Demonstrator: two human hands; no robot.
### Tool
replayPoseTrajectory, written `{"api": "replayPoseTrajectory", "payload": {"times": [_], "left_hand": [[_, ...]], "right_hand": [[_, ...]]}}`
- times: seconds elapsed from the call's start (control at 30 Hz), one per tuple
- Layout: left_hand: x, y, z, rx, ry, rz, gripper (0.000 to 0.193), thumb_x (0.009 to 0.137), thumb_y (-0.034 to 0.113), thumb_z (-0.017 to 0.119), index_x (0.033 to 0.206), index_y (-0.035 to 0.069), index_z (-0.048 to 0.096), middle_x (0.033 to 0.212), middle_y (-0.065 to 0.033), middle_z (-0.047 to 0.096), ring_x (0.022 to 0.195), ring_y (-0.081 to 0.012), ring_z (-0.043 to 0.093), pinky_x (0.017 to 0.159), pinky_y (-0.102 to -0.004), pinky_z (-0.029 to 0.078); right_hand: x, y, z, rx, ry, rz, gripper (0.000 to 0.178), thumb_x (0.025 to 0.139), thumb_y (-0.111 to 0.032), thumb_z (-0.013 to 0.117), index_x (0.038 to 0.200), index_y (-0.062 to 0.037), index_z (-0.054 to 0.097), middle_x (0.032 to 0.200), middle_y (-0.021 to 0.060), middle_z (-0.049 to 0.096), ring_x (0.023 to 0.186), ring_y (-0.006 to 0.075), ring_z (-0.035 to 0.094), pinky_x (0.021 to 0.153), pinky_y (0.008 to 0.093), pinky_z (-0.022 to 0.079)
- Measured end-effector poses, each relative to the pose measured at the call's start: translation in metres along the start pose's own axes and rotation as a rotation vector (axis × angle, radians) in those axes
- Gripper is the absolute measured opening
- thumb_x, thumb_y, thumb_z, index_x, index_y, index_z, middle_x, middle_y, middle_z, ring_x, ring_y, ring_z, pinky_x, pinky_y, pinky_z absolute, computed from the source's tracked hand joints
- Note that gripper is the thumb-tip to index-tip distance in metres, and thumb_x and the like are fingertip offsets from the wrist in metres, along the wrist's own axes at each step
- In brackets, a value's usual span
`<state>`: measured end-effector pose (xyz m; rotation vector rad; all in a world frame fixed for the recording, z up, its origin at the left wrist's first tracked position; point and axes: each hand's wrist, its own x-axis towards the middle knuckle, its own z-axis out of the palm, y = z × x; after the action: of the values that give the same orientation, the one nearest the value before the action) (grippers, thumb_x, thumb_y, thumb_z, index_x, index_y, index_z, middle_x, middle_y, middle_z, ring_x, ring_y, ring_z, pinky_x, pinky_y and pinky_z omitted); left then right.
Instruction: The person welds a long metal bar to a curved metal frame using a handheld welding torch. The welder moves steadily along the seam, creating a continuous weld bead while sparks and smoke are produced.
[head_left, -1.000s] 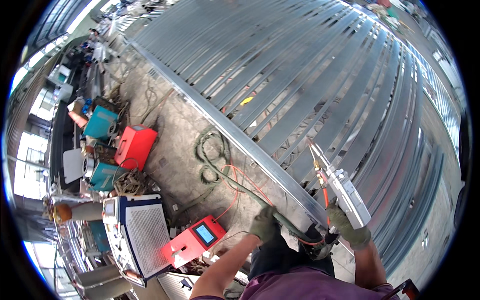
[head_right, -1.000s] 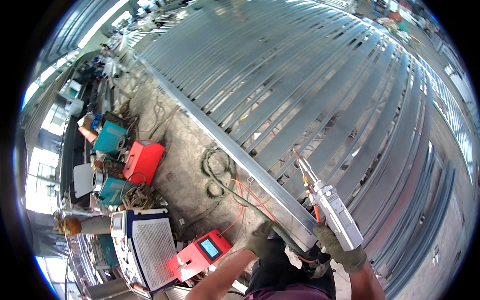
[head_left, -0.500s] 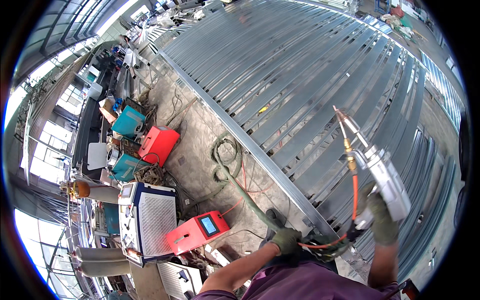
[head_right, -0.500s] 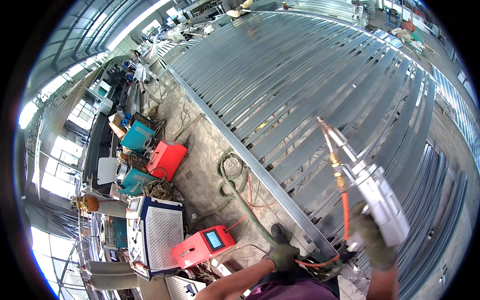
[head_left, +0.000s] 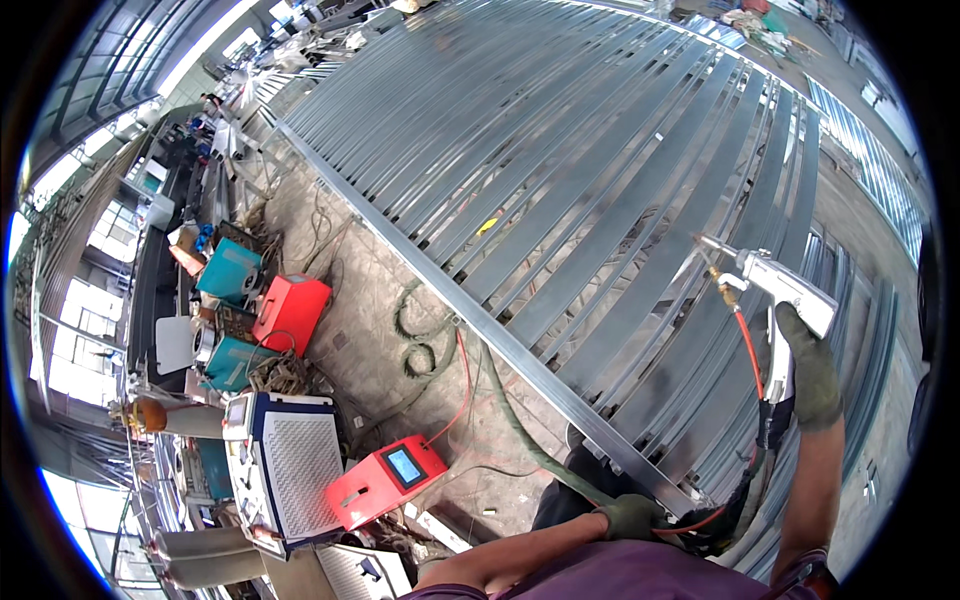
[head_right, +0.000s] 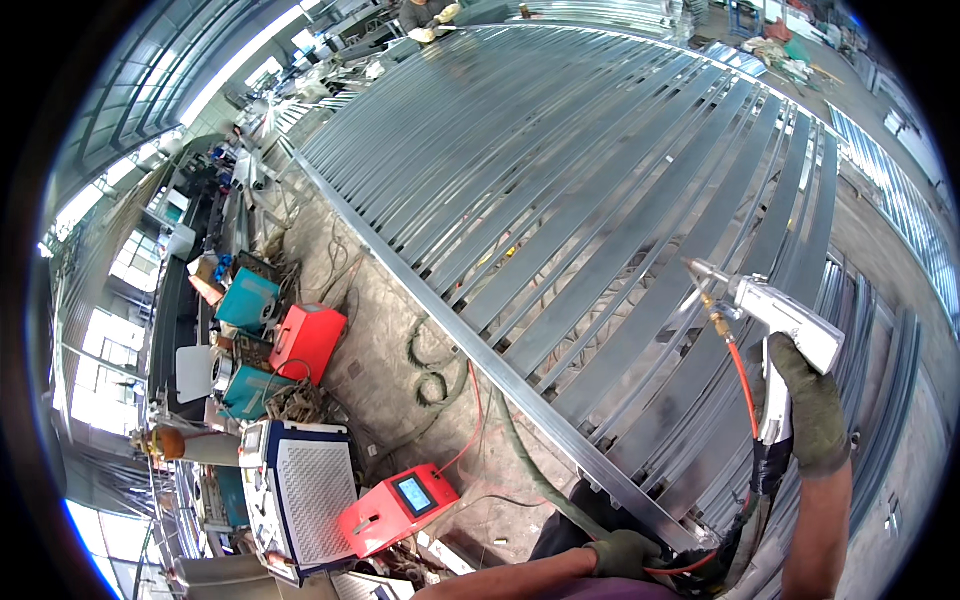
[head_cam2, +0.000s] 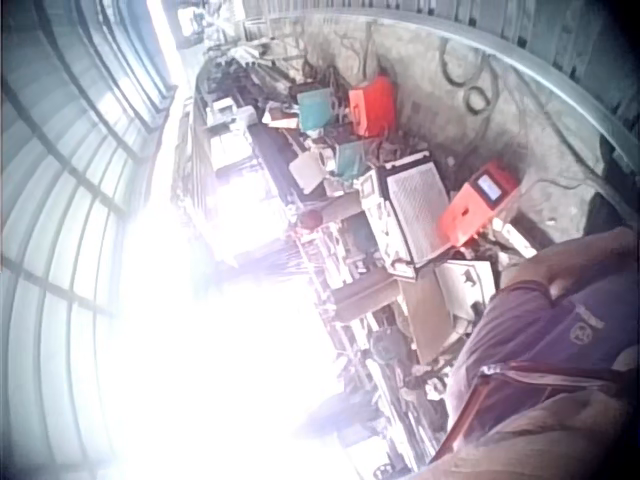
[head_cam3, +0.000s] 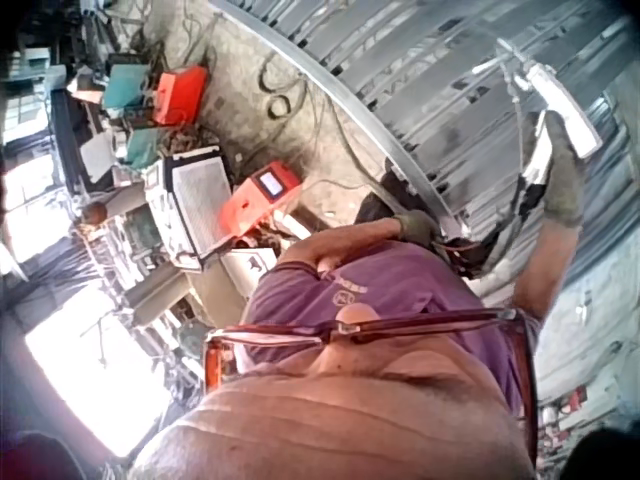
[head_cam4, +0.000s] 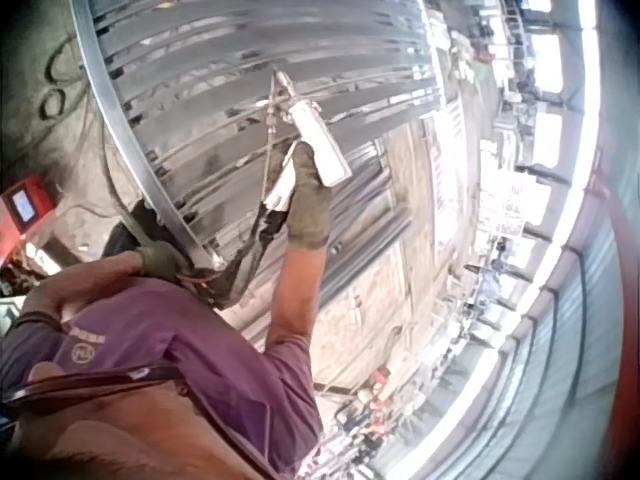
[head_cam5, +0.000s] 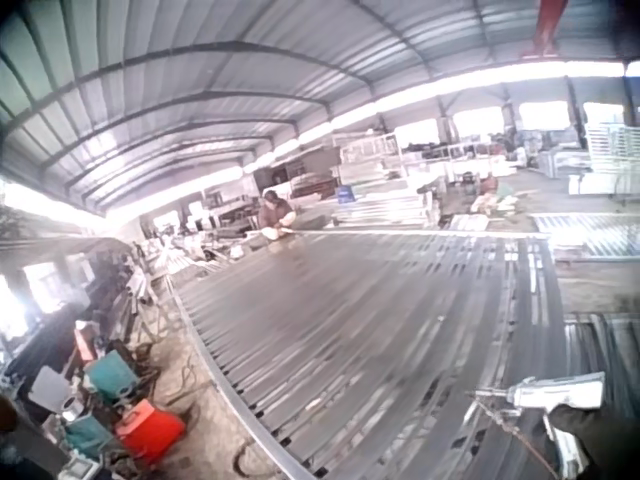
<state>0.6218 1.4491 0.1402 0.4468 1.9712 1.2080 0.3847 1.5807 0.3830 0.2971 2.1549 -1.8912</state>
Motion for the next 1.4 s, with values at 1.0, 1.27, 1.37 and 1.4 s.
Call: {"api": "replayPoseTrajectory", "payload": {"times": [1.0,1.27,1.37,1.4], "left_hand": [[-0.022,-0.341,-0.245,-1.262,1.909,-0.003,0.065,0.112,0.060,0.042,0.140,0.007,0.065,0.135,-0.0080,0.070,0.120,-0.0261,0.065,0.107,-0.0408,0.050],[-0.002,-0.290,-0.250,-1.519,1.832,0.087,0.061,0.107,0.059,0.052,0.140,0.009,0.067,0.135,-0.0073,0.071,0.124,-0.0286,0.065,0.111,-0.0432,0.050],[-0.001,-0.299,-0.240,-1.564,1.803,0.100,0.060,0.107,0.058,0.054,0.138,0.009,0.068,0.133,-0.0074,0.071,0.121,-0.0285,0.067,0.108,-0.0426,0.052],[0.001,-0.299,-0.238,-1.552,1.836,0.076,0.058,0.107,0.057,0.055,0.136,0.009,0.068,0.131,-0.0072,0.072,0.119,-0.0280,0.068,0.106,-0.0421,0.053]], "right_hand": [[0.131,0.120,0.240,-0.220,-1.003,0.204,0.062,0.098,-0.024,0.084,0.152,-0.0067,0.058,0.127,0.0061,0.074,0.110,0.0127,0.068,0.095,0.0301,0.059],[0.148,0.143,0.258,-0.328,-1.003,0.106,0.054,0.100,-0.027,0.082,0.147,-0.0090,0.063,0.113,0.0055,0.078,0.091,0.0113,0.070,0.080,0.0301,0.059],[0.149,0.169,0.261,-0.222,-1.021,0.072,0.051,0.100,-0.031,0.080,0.145,-0.0104,0.066,0.103,0.0041,0.079,0.080,0.0097,0.068,0.071,0.0303,0.057],[0.148,0.175,0.259,-0.232,-1.010,0.073,0.050,0.100,-0.031,0.080,0.144,-0.0103,0.066,0.102,0.0037,0.078,0.078,0.0089,0.067,0.070,0.0301,0.057]]}}
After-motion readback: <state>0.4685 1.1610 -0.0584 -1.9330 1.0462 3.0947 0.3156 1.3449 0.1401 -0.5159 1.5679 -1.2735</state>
